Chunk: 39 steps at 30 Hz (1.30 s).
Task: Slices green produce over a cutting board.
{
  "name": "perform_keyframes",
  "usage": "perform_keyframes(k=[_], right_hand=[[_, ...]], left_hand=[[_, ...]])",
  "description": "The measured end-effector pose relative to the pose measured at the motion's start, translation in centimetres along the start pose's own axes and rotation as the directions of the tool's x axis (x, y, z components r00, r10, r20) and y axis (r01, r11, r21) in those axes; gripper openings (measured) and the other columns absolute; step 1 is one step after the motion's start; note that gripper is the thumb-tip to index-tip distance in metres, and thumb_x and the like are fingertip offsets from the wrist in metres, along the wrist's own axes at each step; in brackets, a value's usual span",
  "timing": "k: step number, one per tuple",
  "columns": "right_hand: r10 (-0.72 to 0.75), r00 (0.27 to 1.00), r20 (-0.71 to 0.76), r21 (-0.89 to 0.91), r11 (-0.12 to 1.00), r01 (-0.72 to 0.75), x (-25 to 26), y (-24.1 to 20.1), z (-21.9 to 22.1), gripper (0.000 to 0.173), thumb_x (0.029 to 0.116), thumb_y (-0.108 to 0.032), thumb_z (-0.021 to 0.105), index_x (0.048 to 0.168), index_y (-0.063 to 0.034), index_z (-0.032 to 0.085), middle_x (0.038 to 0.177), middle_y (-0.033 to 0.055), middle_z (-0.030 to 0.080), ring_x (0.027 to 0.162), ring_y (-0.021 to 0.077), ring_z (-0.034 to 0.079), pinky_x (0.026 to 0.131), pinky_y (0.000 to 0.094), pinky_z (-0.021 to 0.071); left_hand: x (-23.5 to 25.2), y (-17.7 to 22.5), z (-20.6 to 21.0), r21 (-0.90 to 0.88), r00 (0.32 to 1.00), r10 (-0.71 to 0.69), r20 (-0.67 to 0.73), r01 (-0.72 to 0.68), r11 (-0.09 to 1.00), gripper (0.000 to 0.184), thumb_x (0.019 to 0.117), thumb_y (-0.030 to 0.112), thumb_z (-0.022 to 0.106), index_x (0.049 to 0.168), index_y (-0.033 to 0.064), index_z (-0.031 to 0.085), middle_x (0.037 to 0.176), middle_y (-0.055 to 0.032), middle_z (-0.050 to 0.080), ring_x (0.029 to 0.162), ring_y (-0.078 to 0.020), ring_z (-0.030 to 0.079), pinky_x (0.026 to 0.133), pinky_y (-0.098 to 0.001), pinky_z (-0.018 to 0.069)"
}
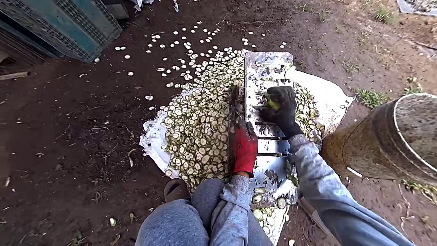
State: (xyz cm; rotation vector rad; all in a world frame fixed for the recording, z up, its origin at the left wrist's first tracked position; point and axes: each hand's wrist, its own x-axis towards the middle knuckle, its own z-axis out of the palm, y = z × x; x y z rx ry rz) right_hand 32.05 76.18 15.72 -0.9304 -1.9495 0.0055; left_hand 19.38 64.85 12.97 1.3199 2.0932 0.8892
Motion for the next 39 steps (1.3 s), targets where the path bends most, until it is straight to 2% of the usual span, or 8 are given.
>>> perform_keyframes(k=[3, 10, 15, 19, 26, 31, 35, 39], right_hand=[[0.04, 0.999, 0.026, 0.023, 0.999, -0.041, 3.2, 0.9, 1.0, 0.037, 0.079, -0.006, 0.072, 0.116, -0.0004, 0.068, 0.112, 0.0202, 0.068, 0.111, 0.0367, 0.063, 0.097, 0.0485, 0.0511], [0.104, 0.993, 0.048, 0.218, 0.97, -0.112, -15.9, -10.4, -6.9, 0.026, 0.0922, -0.035, 0.069, 0.114, -0.0215, 0.061, 0.112, 0.0014, 0.067, 0.118, 0.0169, 0.062, 0.108, 0.0379, 0.049], [-0.02, 1.0, 0.01, 0.077, 0.997, 0.019, -4.5, -1.1, -1.6, 0.028, 0.0824, -0.017, 0.073, 0.107, -0.0034, 0.068, 0.1, 0.0171, 0.07, 0.098, 0.0314, 0.066, 0.088, 0.0456, 0.0522], [0.109, 0.99, 0.089, -0.084, 0.991, -0.101, 3.7, 2.9, 0.6, 0.031, 0.084, -0.018, 0.073, 0.112, -0.0037, 0.07, 0.109, 0.0194, 0.068, 0.109, 0.0369, 0.063, 0.096, 0.0499, 0.05], [0.13, 0.991, 0.046, 0.144, 0.98, -0.135, -16.4, -10.9, -5.8, 0.026, 0.088, -0.037, 0.071, 0.102, -0.0174, 0.062, 0.104, 0.0046, 0.069, 0.113, 0.0199, 0.065, 0.104, 0.0391, 0.0515], [0.032, 0.999, 0.029, 0.035, 0.999, -0.033, -6.9, -4.3, -1.3, 0.024, 0.0774, -0.024, 0.075, 0.094, -0.0082, 0.069, 0.091, 0.0118, 0.07, 0.095, 0.0301, 0.067, 0.091, 0.0487, 0.0508], [0.252, 0.959, 0.132, -0.129, 0.963, -0.235, 4.1, 1.4, 2.0, 0.029, 0.0862, -0.027, 0.072, 0.107, -0.0059, 0.07, 0.111, 0.0189, 0.067, 0.116, 0.0397, 0.059, 0.101, 0.056, 0.0435], [0.214, 0.974, 0.073, -0.06, 0.976, -0.209, -3.3, -3.5, -0.7, 0.028, 0.0824, -0.023, 0.077, 0.102, -0.0068, 0.068, 0.104, 0.0164, 0.065, 0.106, 0.0363, 0.061, 0.093, 0.0557, 0.0485]], left_hand=[[-0.3, -0.1, -0.2, 0.02, 1.0, 0.01, -0.012, -0.009, 1.0, 0.053, 0.1106, 0.033, 0.04, 0.159, 0.0124, 0.036, 0.143, -0.0215, 0.057, 0.122, -0.0392, 0.062, 0.1, -0.0592, 0.0511], [-0.1, 0.3, -0.4, -0.002, 1.0, 0.009, -0.019, -0.009, 1.0, 0.053, 0.1095, 0.031, 0.045, 0.157, 0.0092, 0.039, 0.14, -0.0237, 0.057, 0.119, -0.0402, 0.063, 0.098, -0.0583, 0.0516], [-0.2, -0.2, -0.1, 0.018, 1.0, 0.009, 0.01, -0.01, 1.0, 0.054, 0.1102, 0.032, 0.042, 0.159, 0.0116, 0.035, 0.145, -0.0218, 0.055, 0.122, -0.0404, 0.062, 0.098, -0.059, 0.0519], [0.0, -0.3, 0.2, 0.018, 1.0, 0.018, -0.015, -0.017, 1.0, 0.053, 0.1106, 0.035, 0.039, 0.159, 0.0138, 0.037, 0.14, -0.0215, 0.059, 0.12, -0.0385, 0.064, 0.098, -0.0589, 0.0521], [-0.3, -0.1, 0.0, 0.001, 0.999, 0.033, -0.028, -0.033, 0.999, 0.054, 0.1097, 0.033, 0.043, 0.158, 0.0115, 0.037, 0.139, -0.0221, 0.059, 0.117, -0.0394, 0.064, 0.096, -0.0575, 0.0531], [0.0, -0.4, 0.0, 0.04, 1.0, 0.029, -0.009, -0.029, 0.999, 0.053, 0.11, 0.034, 0.042, 0.158, 0.0112, 0.037, 0.142, -0.0218, 0.057, 0.118, -0.0396, 0.064, 0.095, -0.0586, 0.0534], [0.0, -0.3, 0.1, 0.035, 1.0, 0.016, -0.008, -0.015, 0.999, 0.054, 0.1107, 0.036, 0.039, 0.159, 0.0121, 0.037, 0.143, -0.0208, 0.057, 0.121, -0.0376, 0.064, 0.098, -0.0573, 0.0525], [0.1, -0.3, -0.1, 0.03, 1.0, 0.013, 0.001, -0.013, 0.999, 0.054, 0.1103, 0.037, 0.04, 0.158, 0.0124, 0.037, 0.14, -0.021, 0.059, 0.119, -0.0385, 0.064, 0.097, -0.0588, 0.0527]])
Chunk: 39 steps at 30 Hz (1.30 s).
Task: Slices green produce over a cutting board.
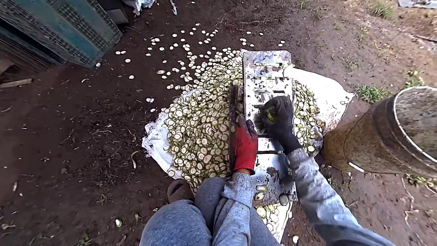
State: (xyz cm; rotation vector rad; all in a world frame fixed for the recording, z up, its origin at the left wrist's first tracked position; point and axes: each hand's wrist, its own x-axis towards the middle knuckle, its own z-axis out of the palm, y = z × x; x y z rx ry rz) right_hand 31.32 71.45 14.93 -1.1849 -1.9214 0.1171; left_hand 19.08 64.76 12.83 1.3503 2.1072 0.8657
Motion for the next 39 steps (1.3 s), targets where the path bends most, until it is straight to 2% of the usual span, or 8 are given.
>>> perform_keyframes(k=[3, 5, 10, 14, 21, 30, 36, 39], right_hand=[[-0.011, 0.999, -0.044, 0.103, 0.995, 0.015, -13.1, -3.6, -3.3, 0.027, 0.0828, -0.033, 0.076, 0.098, -0.0149, 0.064, 0.1, 0.0069, 0.069, 0.104, 0.0225, 0.066, 0.095, 0.0423, 0.0532], [-0.062, 0.998, 0.008, 0.137, 0.989, 0.06, -14.8, -4.0, -4.1, 0.025, 0.0882, -0.037, 0.071, 0.101, -0.0205, 0.057, 0.102, 0.0011, 0.067, 0.109, 0.0157, 0.063, 0.101, 0.0356, 0.0502], [-0.161, 0.983, 0.088, -0.012, 0.987, 0.162, 0.4, 2.4, 0.8, 0.035, 0.0874, -0.032, 0.07, 0.114, -0.0082, 0.071, 0.126, 0.0114, 0.07, 0.133, 0.0367, 0.055, 0.113, 0.061, 0.0355], [-0.04, 0.99, 0.133, -0.072, 0.996, 0.05, 6.0, 2.9, 2.0, 0.037, 0.0918, -0.03, 0.067, 0.121, -0.0066, 0.067, 0.137, 0.0152, 0.063, 0.139, 0.0339, 0.05, 0.12, 0.0603, 0.0253], [-0.022, 0.984, 0.177, -0.02, 0.999, 0.026, -16.4, -3.8, -5.1, 0.051, 0.0939, -0.047, 0.061, 0.133, -0.015, 0.059, 0.14, 0.0144, 0.062, 0.144, 0.0297, 0.047, 0.122, 0.0674, 0.0162], [0.091, 0.971, 0.221, -0.233, 0.972, -0.038, 7.4, 4.0, 1.2, 0.066, 0.0977, -0.045, 0.057, 0.155, -0.0157, 0.044, 0.162, 0.0082, 0.041, 0.157, 0.0316, 0.021, 0.121, 0.0706, -0.0026], [0.097, 0.973, 0.209, -0.155, 0.986, -0.065, -12.3, -2.6, -4.3, 0.069, 0.0953, -0.053, 0.055, 0.151, -0.0119, 0.05, 0.157, 0.0073, 0.048, 0.155, 0.0319, 0.027, 0.123, 0.0699, 0.0041], [0.129, 0.967, 0.219, -0.243, 0.967, -0.074, -14.1, -3.4, -4.9, 0.076, 0.0947, -0.056, 0.052, 0.151, -0.0041, 0.049, 0.155, 0.0184, 0.048, 0.151, 0.0417, 0.032, 0.119, 0.0736, 0.0092]], left_hand=[[-0.2, 0.1, 0.0, -0.01, 1.0, 0.004, -0.008, -0.004, 1.0, 0.054, 0.1097, 0.035, 0.043, 0.158, 0.0116, 0.038, 0.14, -0.0214, 0.058, 0.118, -0.0389, 0.064, 0.096, -0.0588, 0.0532], [0.1, 0.3, 0.1, -0.008, 1.0, 0.007, -0.016, -0.007, 1.0, 0.053, 0.1096, 0.034, 0.044, 0.157, 0.0107, 0.039, 0.14, -0.0224, 0.058, 0.117, -0.0392, 0.064, 0.095, -0.0582, 0.0534], [0.0, 0.1, 0.1, -0.012, 1.0, 0.001, 0.006, -0.001, 1.0, 0.054, 0.1105, 0.034, 0.04, 0.16, 0.013, 0.034, 0.141, -0.0215, 0.058, 0.118, -0.0386, 0.065, 0.095, -0.0586, 0.0535], [0.0, 0.0, 0.1, -0.009, 1.0, 0.007, -0.008, -0.007, 1.0, 0.054, 0.1105, 0.036, 0.04, 0.16, 0.013, 0.035, 0.141, -0.0206, 0.059, 0.118, -0.0373, 0.065, 0.096, -0.0576, 0.0536], [0.0, 0.8, -0.3, -0.034, 1.0, -0.012, 0.005, 0.012, 0.999, 0.053, 0.1103, 0.029, 0.043, 0.158, 0.0092, 0.037, 0.143, -0.0238, 0.056, 0.122, -0.0398, 0.063, 0.099, -0.0566, 0.0518], [-0.3, -0.2, 0.0, -0.02, 1.0, 0.004, 0.001, -0.004, 1.0, 0.055, 0.1108, 0.038, 0.038, 0.16, 0.0144, 0.034, 0.144, -0.019, 0.057, 0.122, -0.036, 0.063, 0.098, -0.0578, 0.0526], [-0.2, 0.0, 0.2, 0.005, 1.0, 0.004, -0.017, -0.004, 1.0, 0.053, 0.1103, 0.036, 0.04, 0.158, 0.0135, 0.038, 0.141, -0.0207, 0.058, 0.12, -0.0374, 0.064, 0.097, -0.0573, 0.0534], [0.0, 0.8, -0.2, -0.01, 1.0, -0.012, 0.006, 0.012, 1.0, 0.052, 0.1111, 0.031, 0.04, 0.158, 0.0086, 0.037, 0.141, -0.025, 0.057, 0.121, -0.0407, 0.063, 0.098, -0.058, 0.0517]])
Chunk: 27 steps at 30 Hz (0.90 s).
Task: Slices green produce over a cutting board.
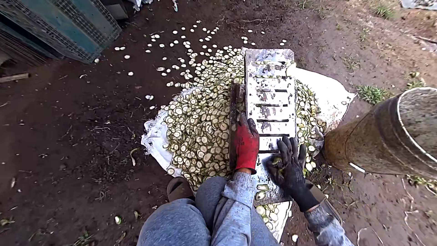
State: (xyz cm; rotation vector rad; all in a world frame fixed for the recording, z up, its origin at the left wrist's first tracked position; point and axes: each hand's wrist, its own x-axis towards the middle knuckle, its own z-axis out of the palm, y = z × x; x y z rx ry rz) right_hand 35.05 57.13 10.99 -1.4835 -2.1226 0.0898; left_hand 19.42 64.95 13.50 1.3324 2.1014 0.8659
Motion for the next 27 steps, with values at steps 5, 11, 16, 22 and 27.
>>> perform_keyframes(k=[5, 11, 16, 22, 27], right_hand=[[0.066, 0.998, 0.0, -0.083, 0.994, -0.065, 17.7, 3.1, 2.3, 0.077, 0.0997, -0.055, 0.047, 0.161, -0.0111, 0.031, 0.168, 0.0164, 0.025, 0.159, 0.0352, 0.01, 0.123, 0.0666, -0.0032], [0.064, 0.998, -0.001, -0.069, 0.996, -0.063, 14.3, 2.5, 1.5, 0.073, 0.1024, -0.055, 0.041, 0.164, -0.0178, 0.025, 0.172, 0.0078, 0.017, 0.16, 0.0295, 0.002, 0.124, 0.0665, -0.0042], [0.119, 0.991, -0.065, -0.085, 0.989, -0.124, 4.8, 1.6, 1.0, 0.085, 0.0975, -0.061, 0.044, 0.161, -0.0063, 0.03, 0.166, 0.0252, 0.024, 0.156, 0.0443, 0.014, 0.122, 0.0689, 0.0059], [0.204, 0.975, -0.086, -0.173, 0.961, -0.216, 20.9, 3.7, 2.9, 0.087, 0.0964, -0.067, 0.041, 0.165, -0.0172, 0.021, 0.17, 0.0235, 0.012, 0.158, 0.0412, 0.006, 0.122, 0.0683, 0.0017], [0.272, 0.959, -0.081, -0.221, 0.933, -0.283, 29.3, 4.8, 4.2, 0.08, 0.0985, -0.066, 0.04, 0.165, -0.0268, 0.02, 0.171, 0.022, 0.008, 0.158, 0.04, 0.003, 0.123, 0.0668, 0.0]], left_hand=[[0.0, -0.8, 0.3, 0.016, 1.0, 0.003, -0.005, -0.003, 1.0, 0.054, 0.1107, 0.039, 0.038, 0.159, 0.0136, 0.037, 0.14, -0.0205, 0.059, 0.119, -0.0375, 0.064, 0.096, -0.0588, 0.0529], [0.1, -0.7, 0.2, 0.018, 1.0, 0.01, -0.013, -0.009, 1.0, 0.054, 0.1107, 0.036, 0.039, 0.159, 0.0115, 0.037, 0.139, -0.0224, 0.06, 0.12, -0.0374, 0.064, 0.099, -0.0559, 0.0523], [0.3, -0.3, 0.4, 0.045, 1.0, 0.014, -0.021, -0.013, 0.999, 0.054, 0.1102, 0.034, 0.04, 0.158, 0.0097, 0.037, 0.14, -0.0241, 0.058, 0.119, -0.0392, 0.064, 0.098, -0.0559, 0.0524], [0.4, -0.2, 0.3, 0.02, 1.0, -0.001, -0.017, 0.001, 1.0, 0.052, 0.1107, 0.034, 0.04, 0.158, 0.0104, 0.039, 0.142, -0.0219, 0.059, 0.122, -0.0373, 0.063, 0.102, -0.0554, 0.0503], [0.2, -0.1, 0.0, 0.034, 1.0, -0.003, -0.018, 0.004, 0.999, 0.054, 0.1099, 0.032, 0.042, 0.158, 0.0067, 0.038, 0.142, -0.0238, 0.058, 0.126, -0.037, 0.061, 0.107, -0.0512, 0.0483]])
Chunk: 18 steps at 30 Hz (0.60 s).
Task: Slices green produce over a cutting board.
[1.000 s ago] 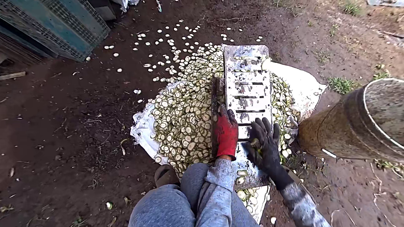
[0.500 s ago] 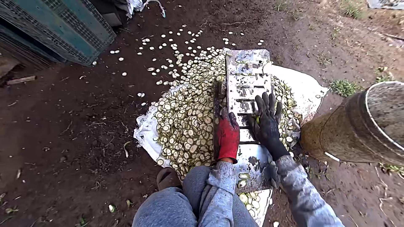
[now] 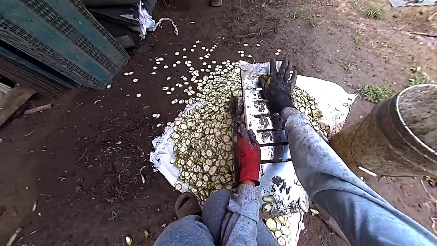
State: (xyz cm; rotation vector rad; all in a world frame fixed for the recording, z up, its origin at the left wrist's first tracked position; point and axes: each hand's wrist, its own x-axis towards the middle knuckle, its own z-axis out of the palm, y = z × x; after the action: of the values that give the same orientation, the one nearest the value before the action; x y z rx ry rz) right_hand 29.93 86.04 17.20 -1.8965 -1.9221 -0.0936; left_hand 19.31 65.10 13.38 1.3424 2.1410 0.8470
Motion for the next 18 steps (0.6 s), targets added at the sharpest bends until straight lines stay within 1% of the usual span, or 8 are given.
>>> perform_keyframes(k=[2, 5, 8, 11, 15, 16, 18], right_hand=[[0.001, 1.0, -0.01, -0.004, 1.0, -0.001, 1.6, -0.3, 0.8, 0.079, 0.0975, -0.067, 0.039, 0.165, -0.0312, 0.018, 0.171, 0.0202, 0.007, 0.158, 0.0392, 0.003, 0.123, 0.0645, 0.0003], [-0.003, 1.0, -0.016, -0.012, 1.0, 0.002, 2.0, -0.1, 1.0, 0.08, 0.0973, -0.067, 0.039, 0.165, -0.0305, 0.018, 0.171, 0.0197, 0.009, 0.159, 0.0381, 0.004, 0.124, 0.0637, 0.001], [0.005, 1.0, -0.014, 0.007, 1.0, -0.005, 1.5, -0.1, 0.8, 0.078, 0.0981, -0.069, 0.037, 0.165, -0.033, 0.02, 0.171, 0.0198, 0.009, 0.158, 0.0389, 0.004, 0.123, 0.0647, 0.001], [0.0, 1.0, -0.005, 0.003, 1.0, 0.0, -0.1, -0.4, 0.2, 0.074, 0.1001, -0.064, 0.039, 0.165, -0.0316, 0.022, 0.171, 0.0204, 0.008, 0.158, 0.0401, 0.002, 0.123, 0.0659, -0.0011], [0.042, 0.999, -0.012, 0.005, 0.999, -0.041, 1.8, -0.4, 0.7, 0.075, 0.0981, -0.058, 0.045, 0.164, -0.0307, 0.022, 0.171, 0.021, 0.005, 0.158, 0.0401, 0.0, 0.122, 0.0658, -0.0015], [0.049, 0.999, -0.023, 0.002, 0.999, -0.049, 2.0, -0.2, 1.0, 0.074, 0.0985, -0.06, 0.044, 0.164, -0.0308, 0.024, 0.171, 0.0195, 0.009, 0.159, 0.0386, 0.003, 0.123, 0.065, -0.0004], [0.036, 0.999, -0.015, 0.007, 0.999, -0.036, 1.7, 0.3, 1.0, 0.073, 0.1001, -0.062, 0.041, 0.163, -0.0288, 0.027, 0.171, 0.0153, 0.014, 0.159, 0.0357, 0.004, 0.123, 0.0649, -0.0015]], left_hand=[[0.1, 0.0, -0.2, -0.003, 1.0, 0.004, -0.007, -0.004, 1.0, 0.054, 0.1095, 0.029, 0.045, 0.157, 0.0048, 0.038, 0.141, -0.0255, 0.058, 0.125, -0.0378, 0.062, 0.106, -0.0508, 0.0487], [0.0, 0.2, -0.1, 0.021, 1.0, -0.011, 0.015, 0.011, 1.0, 0.055, 0.1095, 0.029, 0.045, 0.159, 0.0062, 0.036, 0.142, -0.0254, 0.057, 0.124, -0.0382, 0.062, 0.106, -0.0519, 0.0486], [-0.4, 0.0, 0.1, 0.038, 1.0, 0.0, 0.008, -0.001, 0.999, 0.055, 0.1098, 0.03, 0.044, 0.159, 0.007, 0.036, 0.143, -0.0245, 0.056, 0.124, -0.0382, 0.062, 0.105, -0.052, 0.0493], [-0.4, 0.2, -0.2, 0.031, 1.0, 0.001, 0.02, -0.001, 1.0, 0.053, 0.1089, 0.027, 0.045, 0.157, 0.0062, 0.039, 0.141, -0.0235, 0.059, 0.122, -0.0366, 0.064, 0.104, -0.0502, 0.0505], [-0.1, 0.3, -0.1, 0.019, 1.0, -0.015, 0.024, 0.014, 1.0, 0.053, 0.1093, 0.028, 0.045, 0.157, 0.0072, 0.04, 0.139, -0.0227, 0.06, 0.121, -0.0365, 0.064, 0.103, -0.051, 0.0506], [-0.2, 0.4, 0.0, 0.012, 0.999, -0.022, 0.032, 0.021, 1.0, 0.053, 0.1095, 0.028, 0.045, 0.158, 0.0084, 0.038, 0.14, -0.0231, 0.059, 0.121, -0.0371, 0.064, 0.103, -0.0518, 0.0503], [-0.6, 0.2, 0.3, -0.01, 1.0, -0.01, 0.016, 0.01, 1.0, 0.053, 0.1093, 0.029, 0.045, 0.158, 0.0088, 0.038, 0.14, -0.0236, 0.059, 0.121, -0.0374, 0.064, 0.102, -0.0519, 0.0509]])
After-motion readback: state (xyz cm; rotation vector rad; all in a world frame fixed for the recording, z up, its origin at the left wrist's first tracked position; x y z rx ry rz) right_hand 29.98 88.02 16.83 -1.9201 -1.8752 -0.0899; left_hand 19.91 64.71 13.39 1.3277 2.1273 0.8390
